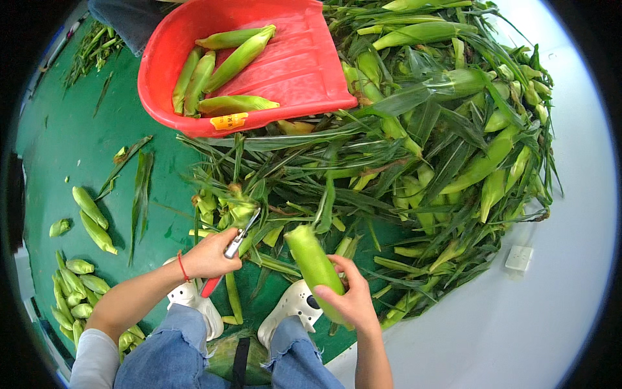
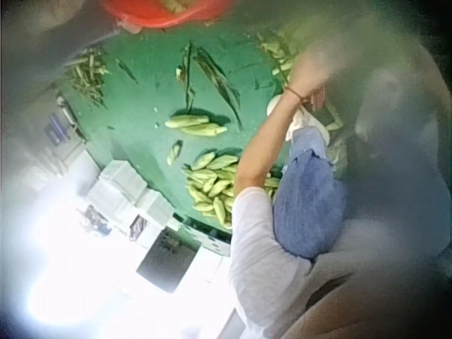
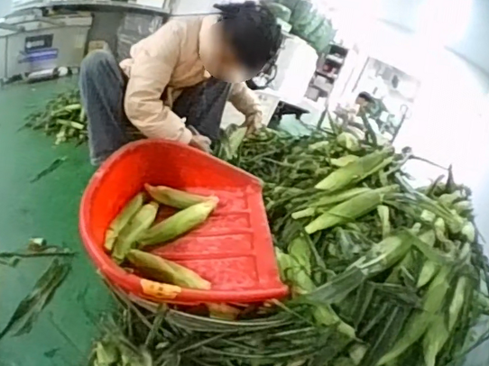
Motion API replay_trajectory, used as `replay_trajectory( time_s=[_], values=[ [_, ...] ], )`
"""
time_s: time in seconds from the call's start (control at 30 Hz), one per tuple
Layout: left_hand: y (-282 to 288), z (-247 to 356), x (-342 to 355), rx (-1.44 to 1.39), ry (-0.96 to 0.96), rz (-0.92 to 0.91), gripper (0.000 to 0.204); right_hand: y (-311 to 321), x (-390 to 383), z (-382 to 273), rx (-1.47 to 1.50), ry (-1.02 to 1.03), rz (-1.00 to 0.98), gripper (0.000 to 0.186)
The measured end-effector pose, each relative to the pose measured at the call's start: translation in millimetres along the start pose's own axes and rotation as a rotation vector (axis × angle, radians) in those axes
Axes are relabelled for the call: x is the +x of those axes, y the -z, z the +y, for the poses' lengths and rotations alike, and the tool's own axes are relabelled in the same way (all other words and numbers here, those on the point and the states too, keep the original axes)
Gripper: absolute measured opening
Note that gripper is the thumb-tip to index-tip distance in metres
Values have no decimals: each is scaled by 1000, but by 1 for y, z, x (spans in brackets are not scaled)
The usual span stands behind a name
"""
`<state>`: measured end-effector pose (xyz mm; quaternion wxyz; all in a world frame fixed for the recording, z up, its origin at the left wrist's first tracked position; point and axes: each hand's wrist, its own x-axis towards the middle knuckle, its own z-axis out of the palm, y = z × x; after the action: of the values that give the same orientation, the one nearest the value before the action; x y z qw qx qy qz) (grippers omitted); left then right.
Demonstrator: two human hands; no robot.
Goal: The person uses pruning shears to trim the ends and excess leaves from corn husks, placing the trimmed corn into a red plastic scoop.
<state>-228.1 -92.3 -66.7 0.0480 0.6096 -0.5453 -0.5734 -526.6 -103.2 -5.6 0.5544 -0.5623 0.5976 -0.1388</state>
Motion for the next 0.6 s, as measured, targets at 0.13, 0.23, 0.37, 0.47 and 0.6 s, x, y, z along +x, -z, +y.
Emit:
replay_trajectory(
  time_s=[0.13, 0.23, 0.37, 0.47, 0.6],
  values=[
    [-31, 7, -10, -596, -177, -336, 74, -24, 3, 19, 996, -236, -198, 77],
    [-43, 41, -20, -678, -294, -363, 75, -40, 3, 40, 1069, -338, -179, 68],
    [-37, 66, 0, -261, -527, 185, 56, -49, 8, 24, 809, -442, -103, 79],
    [-10, 48, 34, -616, -249, 282, 49, -48, 6, 32, 777, -364, -161, 74],
    [3, 73, 4, -835, -401, 261, 48, -50, 7, 9, 454, 33, -21, 70]
  ],
)
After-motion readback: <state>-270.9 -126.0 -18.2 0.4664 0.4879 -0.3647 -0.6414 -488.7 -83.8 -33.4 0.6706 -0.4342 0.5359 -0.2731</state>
